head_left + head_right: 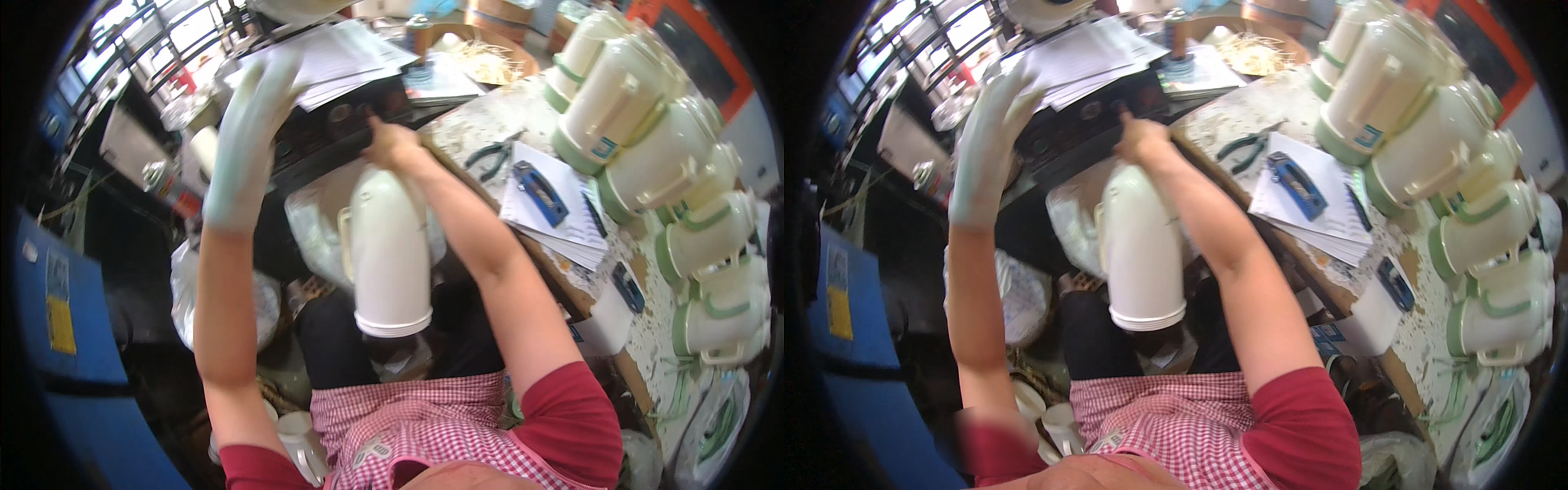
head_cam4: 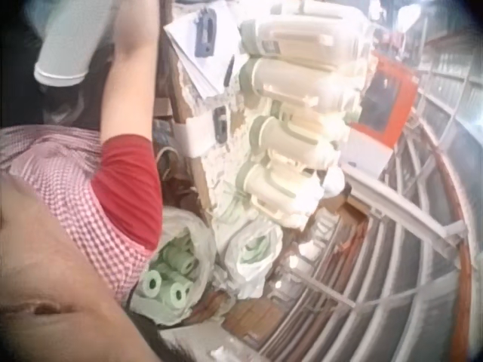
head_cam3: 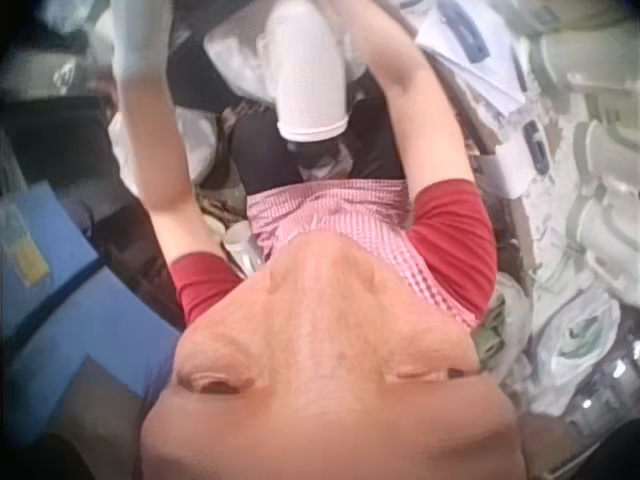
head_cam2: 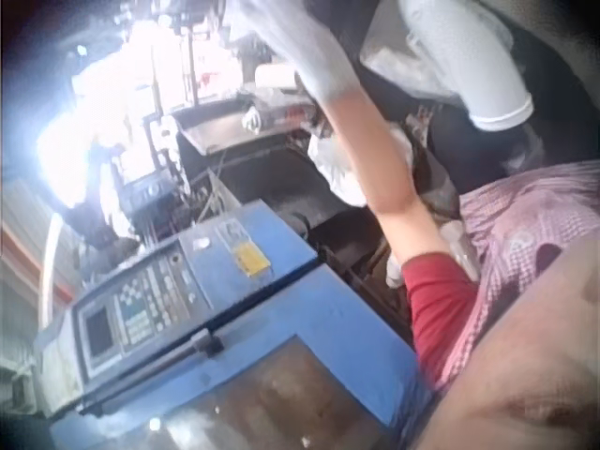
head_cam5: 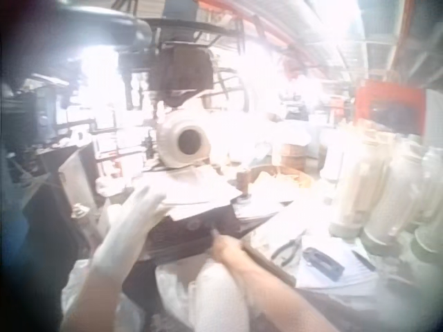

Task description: The person repeatedly assembles white plastic pitchers by attaching green handles and applying blue labels. They wipe the interior of each pitcher with a white cloth, then place the finished units on a nearby table. The process is repeated for multiple pitchers in a continuous loop.

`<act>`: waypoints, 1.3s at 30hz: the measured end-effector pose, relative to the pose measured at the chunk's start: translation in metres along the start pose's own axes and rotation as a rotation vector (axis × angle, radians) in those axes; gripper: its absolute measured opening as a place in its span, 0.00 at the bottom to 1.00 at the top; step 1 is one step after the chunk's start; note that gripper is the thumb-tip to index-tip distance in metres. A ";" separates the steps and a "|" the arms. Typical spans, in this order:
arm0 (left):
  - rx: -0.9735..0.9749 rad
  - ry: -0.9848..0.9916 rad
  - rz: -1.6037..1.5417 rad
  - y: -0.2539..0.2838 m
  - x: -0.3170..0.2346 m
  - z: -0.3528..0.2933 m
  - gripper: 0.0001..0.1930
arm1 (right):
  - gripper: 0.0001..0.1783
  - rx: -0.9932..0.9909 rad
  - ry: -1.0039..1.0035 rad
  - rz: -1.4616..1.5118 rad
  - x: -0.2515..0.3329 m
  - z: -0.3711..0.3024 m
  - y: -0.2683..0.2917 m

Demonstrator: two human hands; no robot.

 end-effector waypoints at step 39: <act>0.264 0.647 -0.398 -0.020 -0.138 -0.185 0.22 | 0.29 -1.306 -1.373 0.714 -0.543 -1.051 0.194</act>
Point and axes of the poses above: each hand's wrist, its own z-axis towards the middle knuckle, its own y-axis out of the back of the hand, x = y × z, the point moved 9 cm from there along z, towards the middle knuckle, and after that the axes turned 5 degrees about -x, right-handed, at the moved point
